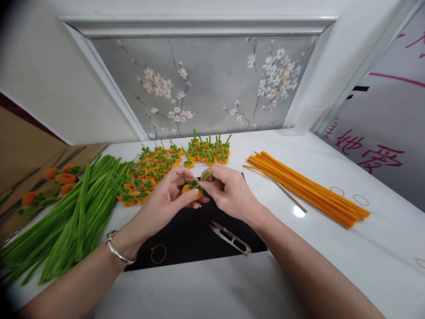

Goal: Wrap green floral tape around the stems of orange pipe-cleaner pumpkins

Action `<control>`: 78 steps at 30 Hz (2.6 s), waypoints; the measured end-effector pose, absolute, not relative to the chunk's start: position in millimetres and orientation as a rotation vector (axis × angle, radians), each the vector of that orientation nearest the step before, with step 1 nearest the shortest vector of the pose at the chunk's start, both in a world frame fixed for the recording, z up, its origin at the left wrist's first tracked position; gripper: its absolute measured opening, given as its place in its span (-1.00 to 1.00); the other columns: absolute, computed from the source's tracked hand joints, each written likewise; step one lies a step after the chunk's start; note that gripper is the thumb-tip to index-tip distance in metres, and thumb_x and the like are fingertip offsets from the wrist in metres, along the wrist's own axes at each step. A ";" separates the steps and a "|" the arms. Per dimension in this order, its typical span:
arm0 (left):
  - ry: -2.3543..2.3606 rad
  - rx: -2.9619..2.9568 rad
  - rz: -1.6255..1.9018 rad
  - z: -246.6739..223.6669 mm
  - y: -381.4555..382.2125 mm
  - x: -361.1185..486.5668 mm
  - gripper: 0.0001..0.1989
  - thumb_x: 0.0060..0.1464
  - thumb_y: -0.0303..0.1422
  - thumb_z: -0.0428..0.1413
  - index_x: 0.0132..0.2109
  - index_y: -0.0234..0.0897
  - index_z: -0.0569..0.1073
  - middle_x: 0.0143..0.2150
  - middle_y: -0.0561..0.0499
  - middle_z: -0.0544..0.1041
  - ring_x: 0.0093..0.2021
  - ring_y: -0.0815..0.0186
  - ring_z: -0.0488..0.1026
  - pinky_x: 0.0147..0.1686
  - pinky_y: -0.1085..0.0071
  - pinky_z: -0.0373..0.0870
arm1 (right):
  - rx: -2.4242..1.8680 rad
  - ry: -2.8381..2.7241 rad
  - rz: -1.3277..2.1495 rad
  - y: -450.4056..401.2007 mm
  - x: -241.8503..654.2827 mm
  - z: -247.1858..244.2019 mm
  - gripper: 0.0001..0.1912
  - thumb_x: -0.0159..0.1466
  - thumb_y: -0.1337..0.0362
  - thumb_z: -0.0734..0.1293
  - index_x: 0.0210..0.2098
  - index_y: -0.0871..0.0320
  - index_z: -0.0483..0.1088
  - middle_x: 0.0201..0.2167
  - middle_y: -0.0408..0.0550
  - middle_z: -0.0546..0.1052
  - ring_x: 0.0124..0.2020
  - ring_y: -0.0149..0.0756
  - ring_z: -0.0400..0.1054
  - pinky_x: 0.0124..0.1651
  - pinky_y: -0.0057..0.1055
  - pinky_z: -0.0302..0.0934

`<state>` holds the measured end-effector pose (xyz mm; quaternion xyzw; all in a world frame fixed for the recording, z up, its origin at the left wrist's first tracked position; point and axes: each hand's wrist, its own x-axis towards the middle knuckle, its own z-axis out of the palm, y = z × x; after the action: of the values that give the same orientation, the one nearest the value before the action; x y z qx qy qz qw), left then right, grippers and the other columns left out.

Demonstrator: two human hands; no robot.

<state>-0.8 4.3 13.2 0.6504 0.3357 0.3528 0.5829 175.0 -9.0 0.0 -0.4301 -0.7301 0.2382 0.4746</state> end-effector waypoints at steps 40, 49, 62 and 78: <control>0.797 1.606 0.770 24.1 3.5 -8.6 -0.68 0.09 -0.11 0.10 -0.12 -0.23 0.32 -0.15 -0.03 0.44 -0.16 0.29 0.46 -0.20 0.39 0.44 | -0.872 -1.751 0.655 -15.6 168.0 1.3 -0.83 0.25 0.32 0.30 -0.48 0.19 0.37 -0.53 -0.16 0.37 -0.51 -0.44 0.20 -0.46 -0.46 0.08; 0.987 2.016 0.897 21.6 -0.7 -4.9 -0.92 0.06 -0.45 0.11 -0.29 -0.24 0.34 -0.40 0.14 0.34 -0.46 0.48 0.23 -0.46 0.52 0.22 | -0.953 -1.777 0.658 -12.0 170.5 -2.0 -0.81 0.24 0.33 0.32 -0.51 0.18 0.34 -0.55 -0.19 0.34 -0.50 -0.44 0.20 -0.43 -0.48 0.10; 0.794 1.486 0.645 32.0 10.6 -15.5 -0.79 -0.07 -0.48 0.24 -0.26 -0.32 0.38 -0.39 0.04 0.48 -0.38 0.42 0.43 -0.38 0.52 0.32 | -0.833 -1.916 0.721 -11.3 175.3 4.8 -0.86 0.25 0.42 0.29 -0.42 0.14 0.44 -0.43 -0.12 0.46 -0.40 -0.40 0.34 -0.30 -0.45 0.22; 0.938 1.668 0.677 30.8 8.7 -9.3 -0.78 -0.15 -0.46 0.27 -0.33 -0.31 0.40 -0.48 0.09 0.45 -0.45 0.42 0.39 -0.41 0.50 0.34 | -0.898 -1.946 0.640 -14.5 170.1 3.5 -0.85 0.22 0.45 0.29 -0.46 0.17 0.40 -0.48 -0.17 0.41 -0.46 -0.46 0.27 -0.38 -0.51 0.14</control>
<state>-9.3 8.7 30.8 0.6980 0.3925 0.2832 0.5277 170.1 -14.5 3.5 -0.3613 -0.7824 0.2575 0.4371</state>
